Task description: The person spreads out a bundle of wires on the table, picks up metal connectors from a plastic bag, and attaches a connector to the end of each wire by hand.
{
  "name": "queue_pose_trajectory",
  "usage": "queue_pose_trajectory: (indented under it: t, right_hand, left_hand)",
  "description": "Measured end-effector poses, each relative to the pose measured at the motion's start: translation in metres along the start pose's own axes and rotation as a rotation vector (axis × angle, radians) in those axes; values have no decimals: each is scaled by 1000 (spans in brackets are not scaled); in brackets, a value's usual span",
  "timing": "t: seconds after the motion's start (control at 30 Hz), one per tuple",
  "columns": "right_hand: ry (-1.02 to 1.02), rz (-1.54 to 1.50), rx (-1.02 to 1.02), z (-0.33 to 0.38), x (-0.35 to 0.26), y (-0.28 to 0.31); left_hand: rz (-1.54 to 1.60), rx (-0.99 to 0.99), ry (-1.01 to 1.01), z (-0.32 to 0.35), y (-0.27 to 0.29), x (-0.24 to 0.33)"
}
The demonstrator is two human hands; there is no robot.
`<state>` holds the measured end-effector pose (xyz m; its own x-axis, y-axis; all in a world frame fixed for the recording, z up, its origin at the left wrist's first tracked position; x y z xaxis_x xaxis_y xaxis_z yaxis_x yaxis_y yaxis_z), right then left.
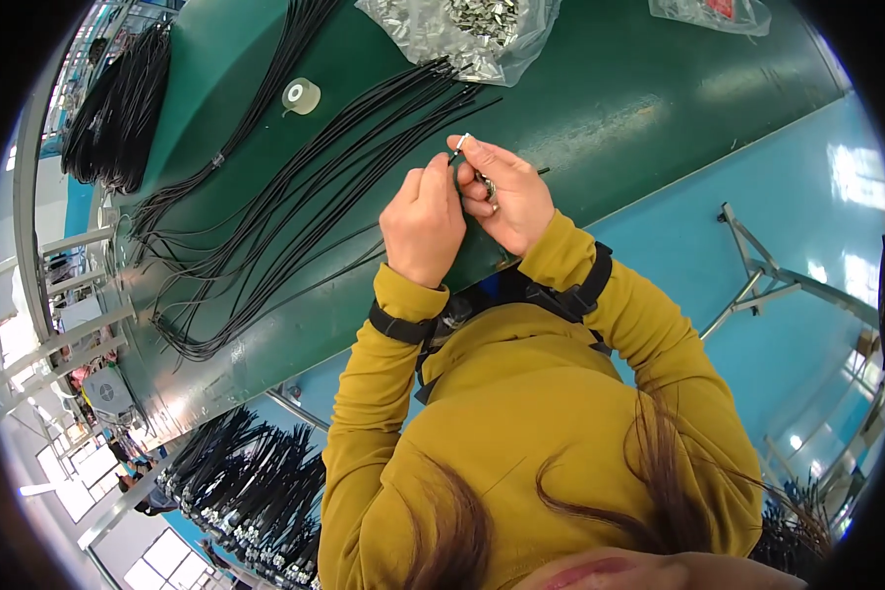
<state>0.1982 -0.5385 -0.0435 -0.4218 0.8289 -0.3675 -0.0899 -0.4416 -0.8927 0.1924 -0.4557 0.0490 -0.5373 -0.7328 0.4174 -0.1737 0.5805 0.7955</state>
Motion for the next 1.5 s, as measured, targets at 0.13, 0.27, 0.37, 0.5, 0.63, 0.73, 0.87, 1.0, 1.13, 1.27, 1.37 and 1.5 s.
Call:
queue_pose_trajectory:
  t: [0.13,0.27,0.37,0.5,0.63,0.73,0.87,1.0,1.13,1.27,1.37,1.5]
  right_hand:
    - [71,154,26,2,-6,0]
    - [168,446,31,3,-19,-21]
    - [270,565,41,7,-17,-7]
    - [299,494,-1,6,-16,-2]
    - [90,309,-52,4,-3,-5]
    - [121,397,-68,0,-5,-8]
    - [241,525,-112,-6,-12,-9]
    - [194,603,-163,-2,-21,-6]
    - [150,749,-114,3,-38,4]
    - [445,1159,-149,13,-66,-15]
    - [278,889,-280,11,-55,-20]
    - [-80,635,-304,3,-39,-12]
  left_hand:
    - [164,-14,66,-4,-1,3]
    - [483,-69,244,7,-4,-30]
    - [565,-152,311,17,-19,-36]
    - [528,-181,314,18,-24,-36]
    - [435,-156,215,16,-21,-34]
    - [488,-186,235,15,-23,-37]
    - [610,-184,291,9,-25,-38]
    - [698,-153,325,7,-20,-46]
    - [436,-180,246,-5,-10,-27]
    - [436,-204,289,-5,-12,-27]
    - [390,-212,269,-2,-8,-27]
    - [456,-172,317,-2,-4,-39]
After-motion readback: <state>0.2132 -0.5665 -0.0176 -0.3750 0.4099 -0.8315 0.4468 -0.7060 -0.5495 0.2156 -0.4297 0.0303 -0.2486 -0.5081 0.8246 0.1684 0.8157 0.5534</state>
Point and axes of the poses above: each hand's wrist, its own z-axis away from the middle knuckle, its own y-axis out of the back of the hand, x = y × z, the point moved 9 cm from there along -z, towards the middle knuckle, and after that the axes turned 10 degrees about -x, right-handed, at the moved point
